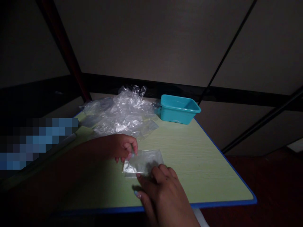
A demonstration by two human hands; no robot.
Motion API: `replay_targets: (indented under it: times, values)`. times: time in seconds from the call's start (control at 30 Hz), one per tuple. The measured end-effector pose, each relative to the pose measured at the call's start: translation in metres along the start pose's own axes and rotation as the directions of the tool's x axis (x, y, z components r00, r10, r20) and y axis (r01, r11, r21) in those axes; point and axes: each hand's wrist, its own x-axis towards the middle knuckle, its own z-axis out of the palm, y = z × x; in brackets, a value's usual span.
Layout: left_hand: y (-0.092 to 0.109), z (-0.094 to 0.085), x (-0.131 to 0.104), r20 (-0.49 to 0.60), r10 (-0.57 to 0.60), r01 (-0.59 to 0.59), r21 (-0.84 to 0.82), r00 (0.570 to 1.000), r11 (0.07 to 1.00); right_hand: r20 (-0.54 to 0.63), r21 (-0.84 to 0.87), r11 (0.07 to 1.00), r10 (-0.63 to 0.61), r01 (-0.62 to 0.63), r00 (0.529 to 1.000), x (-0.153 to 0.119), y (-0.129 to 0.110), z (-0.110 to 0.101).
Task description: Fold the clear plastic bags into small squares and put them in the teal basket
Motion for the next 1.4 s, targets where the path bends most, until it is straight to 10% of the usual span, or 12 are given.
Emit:
replay_targets:
  times: [0.5, 1.4]
  values:
    - [0.011, -0.005, -0.012, 0.141, -0.048, 0.016, 0.219, 0.989, 0.976, 0.067, 0.004, 0.999, 0.045, -0.046, 0.997, 0.000, -0.003, -0.001]
    - [0.011, 0.005, -0.012, 0.026, 0.062, -0.067, 0.428, 0.998, 0.901, 0.082, 0.017, 0.998, 0.062, -0.064, 0.995, 0.001, -0.004, -0.001]
